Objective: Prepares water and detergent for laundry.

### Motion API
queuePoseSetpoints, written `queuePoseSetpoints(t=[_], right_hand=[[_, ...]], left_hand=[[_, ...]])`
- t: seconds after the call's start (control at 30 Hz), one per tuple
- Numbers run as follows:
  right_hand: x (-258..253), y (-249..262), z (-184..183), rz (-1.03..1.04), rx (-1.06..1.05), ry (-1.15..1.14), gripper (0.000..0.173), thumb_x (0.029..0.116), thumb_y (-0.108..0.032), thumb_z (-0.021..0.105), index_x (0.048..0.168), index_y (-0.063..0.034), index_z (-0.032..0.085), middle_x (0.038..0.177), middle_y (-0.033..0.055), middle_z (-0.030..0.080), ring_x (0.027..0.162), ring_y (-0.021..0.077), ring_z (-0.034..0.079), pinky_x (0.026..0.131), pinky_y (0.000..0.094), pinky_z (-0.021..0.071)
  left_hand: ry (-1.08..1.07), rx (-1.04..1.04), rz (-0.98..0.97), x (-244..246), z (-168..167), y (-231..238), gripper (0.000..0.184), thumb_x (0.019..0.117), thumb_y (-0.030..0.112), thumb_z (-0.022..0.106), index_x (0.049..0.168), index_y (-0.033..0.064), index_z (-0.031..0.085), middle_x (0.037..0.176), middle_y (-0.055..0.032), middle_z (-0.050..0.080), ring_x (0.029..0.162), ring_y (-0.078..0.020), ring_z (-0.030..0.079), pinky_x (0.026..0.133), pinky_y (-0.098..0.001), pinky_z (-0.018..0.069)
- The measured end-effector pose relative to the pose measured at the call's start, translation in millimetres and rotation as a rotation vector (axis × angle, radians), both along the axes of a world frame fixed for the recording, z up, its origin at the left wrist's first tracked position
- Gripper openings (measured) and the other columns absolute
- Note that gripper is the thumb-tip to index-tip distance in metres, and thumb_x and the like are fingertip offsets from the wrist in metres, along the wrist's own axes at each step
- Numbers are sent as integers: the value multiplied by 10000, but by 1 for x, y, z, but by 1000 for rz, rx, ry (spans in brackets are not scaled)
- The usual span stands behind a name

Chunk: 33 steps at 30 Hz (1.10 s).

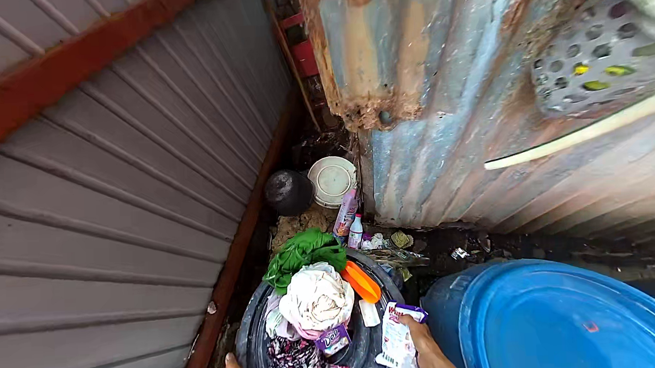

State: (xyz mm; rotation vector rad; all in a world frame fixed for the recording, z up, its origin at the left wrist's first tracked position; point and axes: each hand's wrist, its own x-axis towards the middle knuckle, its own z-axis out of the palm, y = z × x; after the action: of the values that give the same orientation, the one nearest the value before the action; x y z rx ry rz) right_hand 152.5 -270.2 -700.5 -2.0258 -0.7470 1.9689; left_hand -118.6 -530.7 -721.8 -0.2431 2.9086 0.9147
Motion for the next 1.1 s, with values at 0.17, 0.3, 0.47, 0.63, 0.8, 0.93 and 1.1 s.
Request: queuePoseSetpoints(t=[0.17,0.3,0.47,0.63,0.8,0.93,1.1], right_hand=[[-8,11,-69,-55,78,-59,424,1036,-189,535,1351,95,519,1308,307,566,1187,381,568,997,554,457],[-9,-3,-122,42,87,-53,463,1053,-184,499,1392,129,468,1370,345,516,1256,414,528,1052,563,426],[-31,-11,-122,134,179,-7,452,1009,-170,539,1345,131,515,1298,332,570,1195,388,565,1020,546,442],[-34,-42,-73,169,330,-15,391,986,-131,572,1260,146,588,1223,309,634,1172,339,612,1059,487,447],[0,-69,22,358,487,195,273,940,-78,573,1094,124,676,1057,217,704,1029,222,670,973,420,522],[56,-84,89,268,720,316,176,889,-46,549,867,46,698,802,40,690,792,46,644,790,284,544],[142,-87,168,-390,682,52,226,916,-26,523,1104,73,598,899,20,730,838,46,703,830,285,607]], left_hand=[[56,-21,-90,-24,-76,36,657,1112,407,344,1067,-151,688,1112,-411,650,1166,-577,591,1015,-696,389],[38,-69,-344,-65,-114,102,603,1105,407,397,1062,-108,709,1061,-356,686,1099,-531,645,972,-685,446],[-239,-223,-537,-104,-142,151,593,1095,437,431,1414,-50,545,1393,-323,570,1339,-478,525,1103,-629,400],[-354,-486,-659,-93,-114,145,660,1088,399,458,1518,-94,369,1584,-342,325,1474,-499,330,1156,-626,333],[-636,-137,-945,4,-86,150,463,1098,267,463,1292,-130,601,1288,-360,609,1261,-477,570,1098,-599,410],[-767,204,-1154,116,-42,201,464,1099,272,411,1232,-116,629,1180,-304,665,1119,-390,651,998,-549,501],[-790,461,-1283,241,55,276,530,1090,376,425,1338,-63,588,1244,-259,646,1135,-318,642,989,-495,519]])
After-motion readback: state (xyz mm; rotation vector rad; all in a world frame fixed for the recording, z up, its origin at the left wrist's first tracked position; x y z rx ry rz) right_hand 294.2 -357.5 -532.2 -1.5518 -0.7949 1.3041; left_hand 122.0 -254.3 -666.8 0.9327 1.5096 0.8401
